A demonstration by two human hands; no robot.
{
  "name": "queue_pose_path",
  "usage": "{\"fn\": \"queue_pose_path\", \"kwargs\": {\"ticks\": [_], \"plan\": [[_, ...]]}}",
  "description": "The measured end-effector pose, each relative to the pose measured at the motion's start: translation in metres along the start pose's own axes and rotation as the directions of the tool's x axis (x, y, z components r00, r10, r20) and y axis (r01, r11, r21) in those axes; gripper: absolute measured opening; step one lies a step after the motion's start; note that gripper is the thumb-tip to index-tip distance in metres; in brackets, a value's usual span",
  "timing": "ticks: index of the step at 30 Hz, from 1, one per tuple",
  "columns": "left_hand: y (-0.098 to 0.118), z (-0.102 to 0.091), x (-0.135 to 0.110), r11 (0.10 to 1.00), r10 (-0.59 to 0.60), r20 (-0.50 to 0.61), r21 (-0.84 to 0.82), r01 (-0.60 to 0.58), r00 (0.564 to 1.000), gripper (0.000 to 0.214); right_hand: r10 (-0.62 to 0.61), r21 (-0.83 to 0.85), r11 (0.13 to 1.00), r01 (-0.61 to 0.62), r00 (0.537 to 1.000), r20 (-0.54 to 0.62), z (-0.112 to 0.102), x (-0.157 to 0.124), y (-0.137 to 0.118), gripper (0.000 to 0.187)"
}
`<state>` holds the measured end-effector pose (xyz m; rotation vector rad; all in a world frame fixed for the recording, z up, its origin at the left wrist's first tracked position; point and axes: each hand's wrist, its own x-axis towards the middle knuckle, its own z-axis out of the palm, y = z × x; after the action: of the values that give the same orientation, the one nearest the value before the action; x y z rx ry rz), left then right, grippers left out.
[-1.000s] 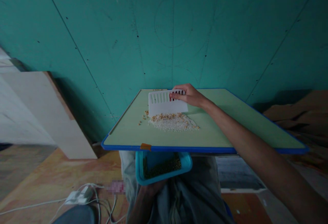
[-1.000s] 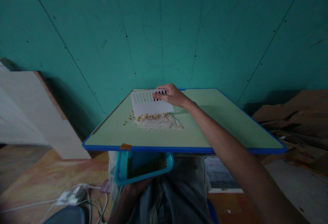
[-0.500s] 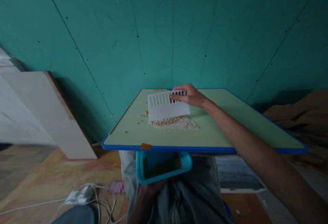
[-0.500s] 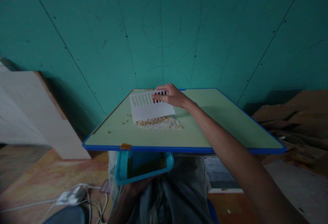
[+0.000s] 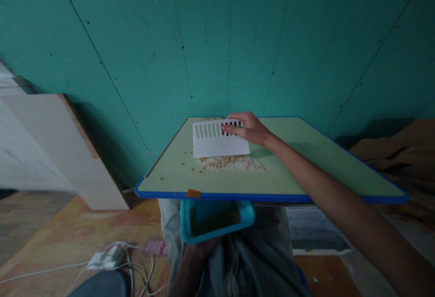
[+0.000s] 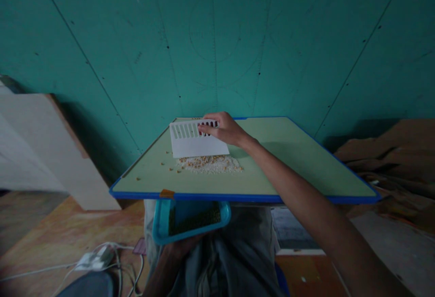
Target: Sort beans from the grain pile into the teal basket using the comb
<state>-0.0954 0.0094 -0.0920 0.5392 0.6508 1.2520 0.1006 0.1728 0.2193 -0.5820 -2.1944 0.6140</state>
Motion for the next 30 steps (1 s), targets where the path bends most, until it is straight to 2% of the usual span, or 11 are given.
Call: {"fn": "queue_pose_path", "kwargs": {"ticks": [5, 8, 14, 19, 25, 27, 30], "plan": [[-0.005, -0.006, 0.002, 1.0, -0.022, -0.048, -0.006, 0.022, 0.999, 0.03, 0.05, 0.02, 0.999, -0.051, 0.999, 0.012, 0.005, -0.001, -0.004, 0.03], [-0.005, -0.007, 0.003, 0.997, -0.034, -0.053, -0.066, 0.031, 0.998, 0.033, 0.068, 0.026, 0.997, -0.068, 0.997, 0.027, 0.007, -0.002, -0.006, 0.031], [0.006, 0.009, -0.001, 0.975, -0.093, -0.03, -0.205, 0.085, 0.995, 0.042, 0.047, 0.033, 0.998, -0.049, 0.998, 0.051, 0.012, -0.003, -0.006, 0.032], [0.008, 0.007, -0.002, 0.989, -0.122, -0.077, -0.095, 0.115, 0.989, 0.036, 0.032, 0.039, 0.999, -0.034, 0.997, 0.074, 0.014, -0.004, -0.009, 0.033], [0.003, -0.002, -0.003, 0.996, -0.089, -0.044, -0.034, 0.088, 0.995, 0.033, 0.033, 0.053, 0.998, -0.036, 0.998, 0.053, 0.019, -0.005, -0.013, 0.032], [0.003, 0.001, -0.003, 0.998, -0.056, -0.065, -0.006, 0.056, 0.996, 0.041, 0.017, 0.058, 0.998, -0.018, 1.0, 0.019, 0.021, -0.005, -0.013, 0.032], [0.004, 0.007, -0.002, 0.996, -0.029, -0.048, -0.088, 0.025, 0.998, 0.044, 0.008, 0.056, 0.998, -0.007, 1.0, -0.018, 0.024, -0.004, -0.012, 0.031]]}}
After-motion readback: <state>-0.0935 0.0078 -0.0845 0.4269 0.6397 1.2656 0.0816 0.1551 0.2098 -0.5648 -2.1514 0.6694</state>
